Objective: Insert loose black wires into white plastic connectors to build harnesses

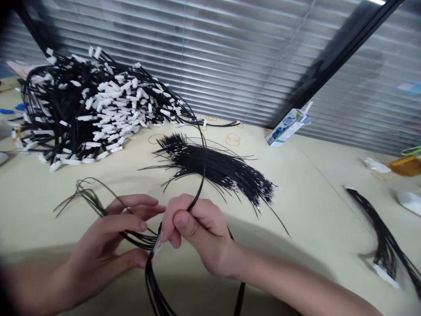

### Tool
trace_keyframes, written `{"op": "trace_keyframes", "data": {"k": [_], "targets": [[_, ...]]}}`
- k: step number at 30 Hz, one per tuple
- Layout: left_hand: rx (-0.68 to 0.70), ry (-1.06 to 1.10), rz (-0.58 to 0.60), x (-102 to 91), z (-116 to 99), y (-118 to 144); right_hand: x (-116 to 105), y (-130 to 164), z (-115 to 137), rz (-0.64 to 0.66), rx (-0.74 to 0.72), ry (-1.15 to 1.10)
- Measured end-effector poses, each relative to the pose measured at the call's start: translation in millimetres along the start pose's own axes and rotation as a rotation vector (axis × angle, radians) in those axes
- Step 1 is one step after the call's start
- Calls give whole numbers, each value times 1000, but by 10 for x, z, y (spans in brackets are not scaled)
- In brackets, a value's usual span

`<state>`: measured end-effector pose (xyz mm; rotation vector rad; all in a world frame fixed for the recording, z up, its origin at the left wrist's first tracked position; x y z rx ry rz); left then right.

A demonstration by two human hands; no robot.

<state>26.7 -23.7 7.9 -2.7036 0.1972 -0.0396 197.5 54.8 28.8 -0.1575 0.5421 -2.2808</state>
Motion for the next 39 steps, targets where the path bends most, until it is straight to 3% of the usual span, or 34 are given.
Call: {"op": "trace_keyframes", "data": {"k": [4,9,14,18,20,26,30,34,39], "targets": [[-144,216,67,13,16,-46,3,-13,-23,-14,-13,58],[-196,353,69,34,1,-58,-9,-35,14,52,22,101],[-268,357,-4,28,-3,-44,15,-11,59,21,63,149],[-212,130,-110,-25,17,14,54,91,100,-130,117,333],[-201,14,-110,-44,22,52,59,139,129,-197,124,477],[-93,-49,-55,-51,-36,77,11,82,272,-50,16,771],[1,-16,-6,-51,-66,51,-20,30,338,-27,48,825],[0,-37,5,-60,-76,53,-33,78,315,-2,115,765],[-4,-31,14,-64,-85,58,-9,101,275,-92,128,721]]}}
Point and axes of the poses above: each hand's wrist, its own y-axis away from the middle knuckle, its own x-axis out of the palm, z = x × y, the point moved 1 cm from there along -y, towards the middle knuckle, and after that the axes turned 14 degrees about y, right-handed, at the moved point
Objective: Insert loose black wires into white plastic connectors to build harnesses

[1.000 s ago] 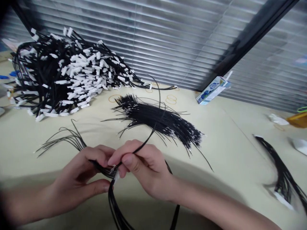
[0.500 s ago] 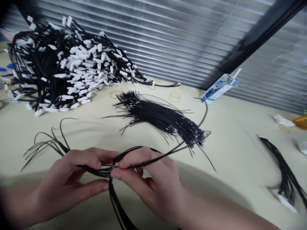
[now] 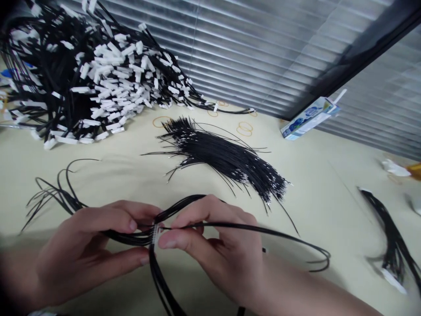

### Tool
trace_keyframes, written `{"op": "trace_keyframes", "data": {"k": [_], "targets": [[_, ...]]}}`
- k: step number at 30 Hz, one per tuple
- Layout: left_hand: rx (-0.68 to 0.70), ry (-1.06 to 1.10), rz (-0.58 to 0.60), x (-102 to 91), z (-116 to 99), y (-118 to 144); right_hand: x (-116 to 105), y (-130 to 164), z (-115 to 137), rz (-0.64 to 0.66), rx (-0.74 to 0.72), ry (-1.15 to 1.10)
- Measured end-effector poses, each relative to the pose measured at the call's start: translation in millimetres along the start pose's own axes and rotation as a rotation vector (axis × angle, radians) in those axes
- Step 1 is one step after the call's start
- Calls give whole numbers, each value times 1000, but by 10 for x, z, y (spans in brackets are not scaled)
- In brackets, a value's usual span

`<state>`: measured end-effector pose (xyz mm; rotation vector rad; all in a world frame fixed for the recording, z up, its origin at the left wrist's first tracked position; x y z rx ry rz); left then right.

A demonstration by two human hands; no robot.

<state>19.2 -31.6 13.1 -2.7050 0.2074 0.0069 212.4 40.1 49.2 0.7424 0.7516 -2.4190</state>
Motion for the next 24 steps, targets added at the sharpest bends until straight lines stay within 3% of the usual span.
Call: {"op": "trace_keyframes", "data": {"k": [6,19,24], "targets": [[-7,27,28,-7,43,19,70,-60,13,-69,22,13],[-84,18,45,-1,31,13,39,-31,-21,9,-13,71],[-93,-36,31,6,26,3,-5,-59,14,32,-100,190]]}}
Point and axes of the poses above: each hand's wrist, its own y-axis away from the middle knuckle, its own x-axis out of the palm, z = x × y, the point moved 1 cm from there along -y, towards the middle knuckle, and after that the axes turned 14 degrees about y, right-handed, at the moved point
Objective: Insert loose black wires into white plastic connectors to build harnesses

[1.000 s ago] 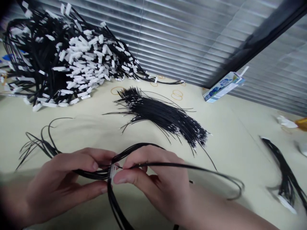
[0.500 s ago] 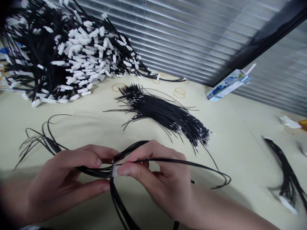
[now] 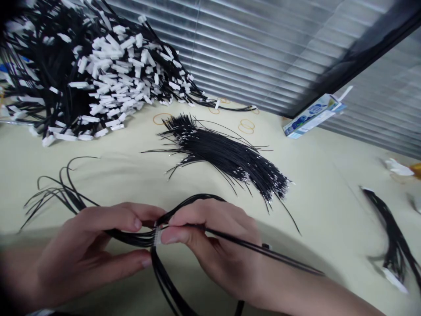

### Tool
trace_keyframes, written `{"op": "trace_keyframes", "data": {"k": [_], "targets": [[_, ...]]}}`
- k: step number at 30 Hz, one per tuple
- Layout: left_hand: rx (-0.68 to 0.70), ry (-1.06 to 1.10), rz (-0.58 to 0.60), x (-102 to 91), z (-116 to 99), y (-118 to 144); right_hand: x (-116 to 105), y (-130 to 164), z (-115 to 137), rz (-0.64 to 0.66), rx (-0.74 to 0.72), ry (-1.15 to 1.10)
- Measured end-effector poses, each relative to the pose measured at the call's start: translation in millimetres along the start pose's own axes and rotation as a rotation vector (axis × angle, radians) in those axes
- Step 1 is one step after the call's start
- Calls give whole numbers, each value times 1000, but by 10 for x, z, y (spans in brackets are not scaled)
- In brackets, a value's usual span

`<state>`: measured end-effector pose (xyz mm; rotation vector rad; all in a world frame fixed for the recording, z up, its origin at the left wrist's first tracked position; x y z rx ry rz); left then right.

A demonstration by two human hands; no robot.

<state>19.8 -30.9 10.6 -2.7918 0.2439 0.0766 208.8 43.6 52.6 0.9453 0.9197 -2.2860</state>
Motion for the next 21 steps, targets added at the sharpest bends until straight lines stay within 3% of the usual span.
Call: {"op": "trace_keyframes", "data": {"k": [5,12,21], "targets": [[-27,-24,8,-10,-19,33,-38,-3,-4,20,-37,53],[-61,49,-6,8,19,62,-21,15,-11,37,-25,-45],[-19,27,-29,2,-5,37,-21,-16,2,35,-23,-47]]}}
Point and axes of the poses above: each hand's wrist, its own y-axis away from the middle knuckle, its own x-axis out of the palm, z = x × y, the point moved 1 cm from there along -y, towards the middle knuckle, and after that the axes turned 14 degrees about y, right-handed, at the moved point
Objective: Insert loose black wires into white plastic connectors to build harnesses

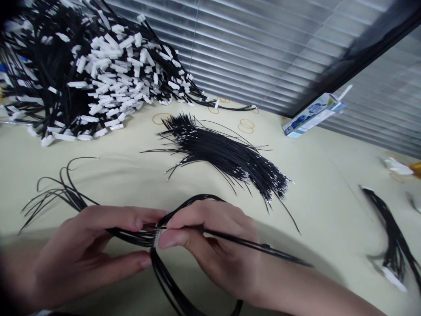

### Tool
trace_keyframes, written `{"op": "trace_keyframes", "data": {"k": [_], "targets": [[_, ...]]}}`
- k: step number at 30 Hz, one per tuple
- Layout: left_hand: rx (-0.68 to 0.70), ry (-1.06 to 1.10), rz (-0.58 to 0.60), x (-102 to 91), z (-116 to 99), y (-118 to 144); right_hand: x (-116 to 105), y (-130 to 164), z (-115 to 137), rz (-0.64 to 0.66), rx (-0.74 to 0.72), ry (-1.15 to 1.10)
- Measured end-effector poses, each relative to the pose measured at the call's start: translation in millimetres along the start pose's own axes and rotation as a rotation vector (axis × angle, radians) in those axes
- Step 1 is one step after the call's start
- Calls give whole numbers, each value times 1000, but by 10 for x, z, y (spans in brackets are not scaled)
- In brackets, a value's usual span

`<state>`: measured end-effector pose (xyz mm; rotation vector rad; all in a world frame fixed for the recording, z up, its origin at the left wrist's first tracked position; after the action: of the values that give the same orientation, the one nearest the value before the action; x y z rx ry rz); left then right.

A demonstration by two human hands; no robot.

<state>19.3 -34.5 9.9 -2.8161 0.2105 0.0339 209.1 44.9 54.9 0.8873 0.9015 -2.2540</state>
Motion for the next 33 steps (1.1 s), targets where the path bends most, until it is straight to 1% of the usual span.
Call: {"op": "trace_keyframes", "data": {"k": [6,9,12,15,19,25,27,30,33], "targets": [[-27,18,10,14,11,-4,-26,-12,13,39,-32,52],[-8,0,-4,19,6,-7,-17,2,0,50,-31,85],[-3,-14,16,21,-2,-11,-2,1,2,50,-42,124],[-19,-11,31,25,4,-8,5,-9,12,42,-51,118],[-52,26,-1,28,35,4,21,-1,-1,87,-55,108],[26,-16,-25,34,55,-18,93,3,-42,63,-68,120],[15,20,-48,43,38,-45,104,-23,-48,63,-47,146],[-33,119,-64,64,5,-88,100,-63,-68,102,14,175],[-77,241,-84,81,2,-116,80,-79,-97,125,40,147]]}}
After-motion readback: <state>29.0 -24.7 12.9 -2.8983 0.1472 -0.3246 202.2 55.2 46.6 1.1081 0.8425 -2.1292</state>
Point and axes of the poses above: each hand's wrist, its own y-axis away from the middle knuckle, its own x-axis out of the palm, z = x × y, the point moved 1 cm from there along -y, towards the middle knuckle, and after that the axes turned 14 degrees about y, right-handed, at the moved point
